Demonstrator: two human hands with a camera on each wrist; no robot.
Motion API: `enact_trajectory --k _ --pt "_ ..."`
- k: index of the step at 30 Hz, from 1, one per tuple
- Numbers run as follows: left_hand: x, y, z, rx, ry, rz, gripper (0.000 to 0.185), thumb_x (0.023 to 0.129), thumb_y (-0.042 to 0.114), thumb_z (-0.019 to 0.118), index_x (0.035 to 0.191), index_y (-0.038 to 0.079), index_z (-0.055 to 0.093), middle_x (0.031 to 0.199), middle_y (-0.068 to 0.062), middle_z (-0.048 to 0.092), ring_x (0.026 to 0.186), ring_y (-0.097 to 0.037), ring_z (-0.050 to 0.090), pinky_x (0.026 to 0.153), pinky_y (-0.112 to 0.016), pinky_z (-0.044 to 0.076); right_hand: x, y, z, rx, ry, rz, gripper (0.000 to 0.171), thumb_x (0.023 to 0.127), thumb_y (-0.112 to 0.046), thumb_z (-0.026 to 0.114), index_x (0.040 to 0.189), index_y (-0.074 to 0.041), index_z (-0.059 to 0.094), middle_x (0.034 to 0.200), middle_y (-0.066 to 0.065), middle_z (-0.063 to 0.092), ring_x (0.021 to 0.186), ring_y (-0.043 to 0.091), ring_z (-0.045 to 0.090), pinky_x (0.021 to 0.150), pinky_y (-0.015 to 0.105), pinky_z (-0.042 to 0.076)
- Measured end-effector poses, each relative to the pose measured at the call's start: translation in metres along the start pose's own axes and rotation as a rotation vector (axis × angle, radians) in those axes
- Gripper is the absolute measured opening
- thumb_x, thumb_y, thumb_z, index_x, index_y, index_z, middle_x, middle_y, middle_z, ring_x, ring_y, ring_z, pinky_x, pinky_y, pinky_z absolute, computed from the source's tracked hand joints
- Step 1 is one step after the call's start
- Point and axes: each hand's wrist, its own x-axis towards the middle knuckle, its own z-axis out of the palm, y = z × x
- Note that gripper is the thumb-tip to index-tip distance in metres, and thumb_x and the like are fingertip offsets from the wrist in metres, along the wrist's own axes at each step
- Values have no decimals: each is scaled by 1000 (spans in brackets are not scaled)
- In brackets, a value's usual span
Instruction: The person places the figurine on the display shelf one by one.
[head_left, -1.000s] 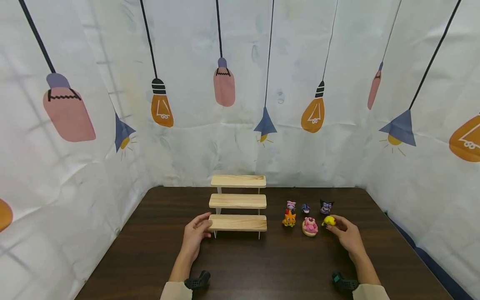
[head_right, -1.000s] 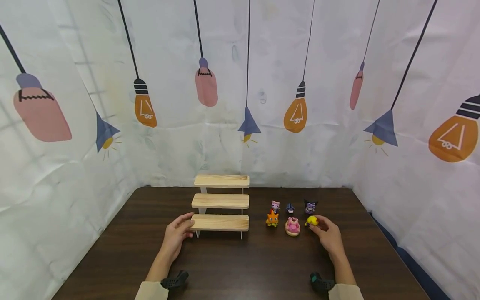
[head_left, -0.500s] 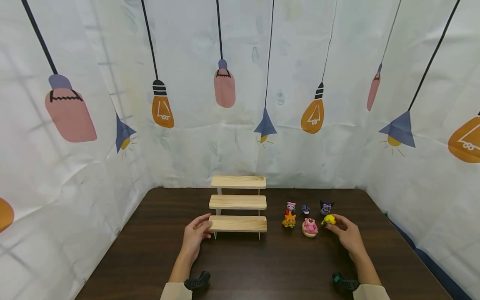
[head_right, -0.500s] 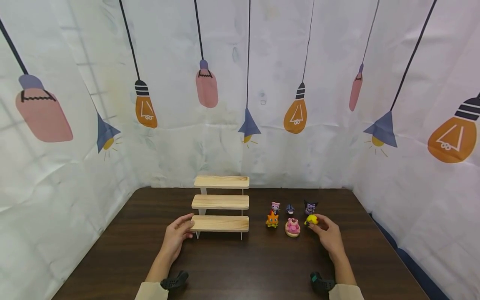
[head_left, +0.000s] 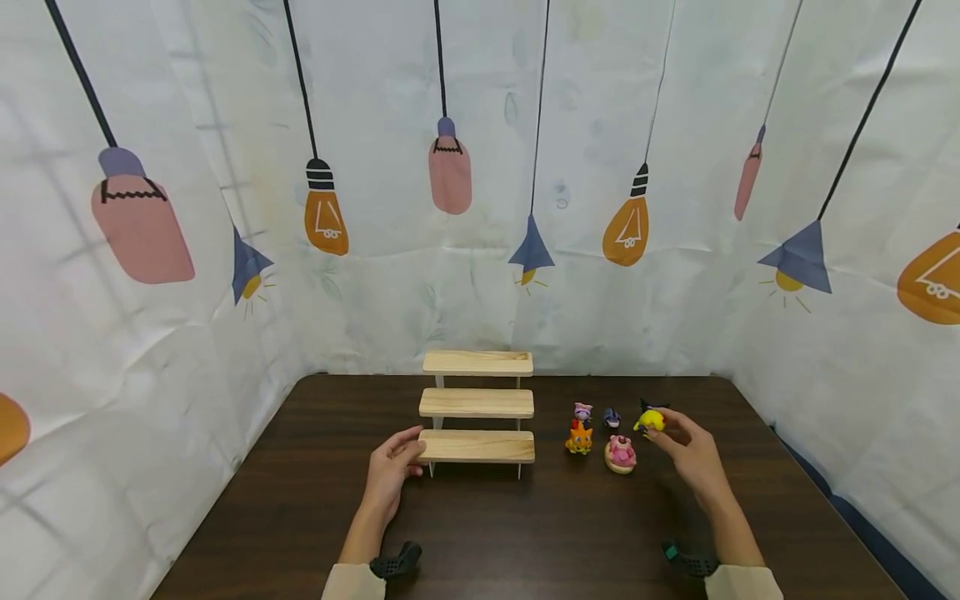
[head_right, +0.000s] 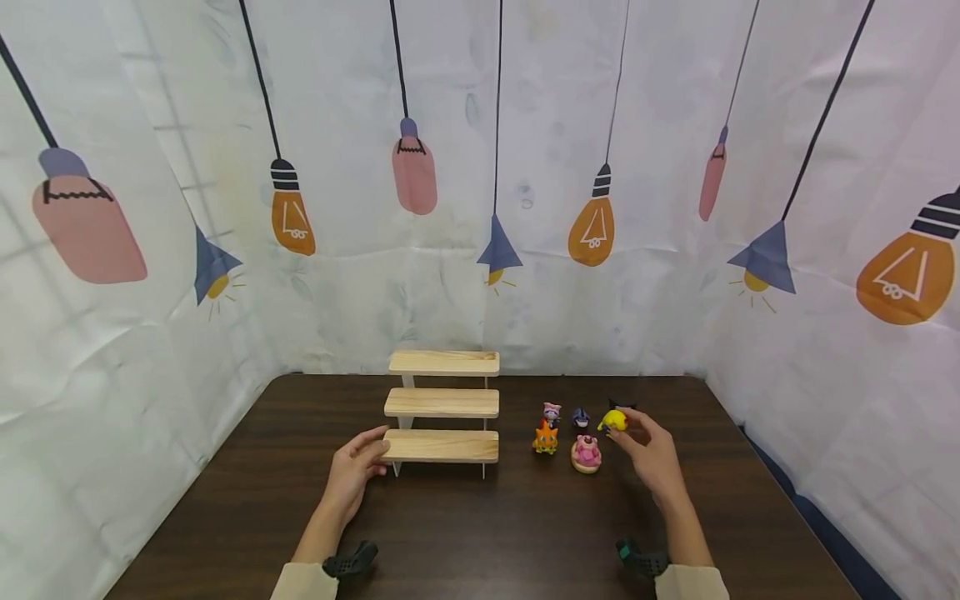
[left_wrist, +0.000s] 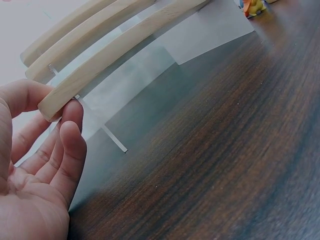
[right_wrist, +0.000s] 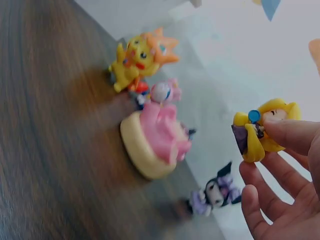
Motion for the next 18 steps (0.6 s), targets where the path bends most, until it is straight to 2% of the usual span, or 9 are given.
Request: enact_trajectory --k 4,9,12,15,18 --pt "0 0 1 0 2 3 45 98 15 70 139 0 60 110 -4 73 75 -14 65 65 -26 57 -2 -10 4 10 -4 -46 55 101 -41 64 146 -11 54 134 16 60 102 -1 57 85 29 51" --pt "0 0 1 -12 1 3 46 97 15 71 139 0 60 108 -3 74 75 -14 65 64 -26 57 -4 -23 12 44 -15 -84 51 101 -38 65 144 -12 56 135 13 60 104 -3 57 85 22 53" --pt "0 0 1 -18 1 4 47 97 15 71 139 -1 60 106 -2 74 74 -14 65 64 -26 57 -6 -32 17 64 -31 -110 49 101 -37 64 143 -13 57 134 12 60 108 4 59 86 21 53" --pt "0 0 1 -20 2 6 47 97 16 71 139 -1 59 106 -2 74 74 -14 65 64 -26 57 -6 -42 22 66 -41 -137 47 101 -36 65 142 -13 58 129 13 61 108 13 60 85 24 55" --pt "-1 0 1 -22 3 5 47 97 15 71 139 -1 59 105 -2 74 74 -14 65 64 -25 57 -6 -52 29 79 -58 -162 44 101 -33 66 140 -13 59 124 14 62 103 16 62 84 30 59"
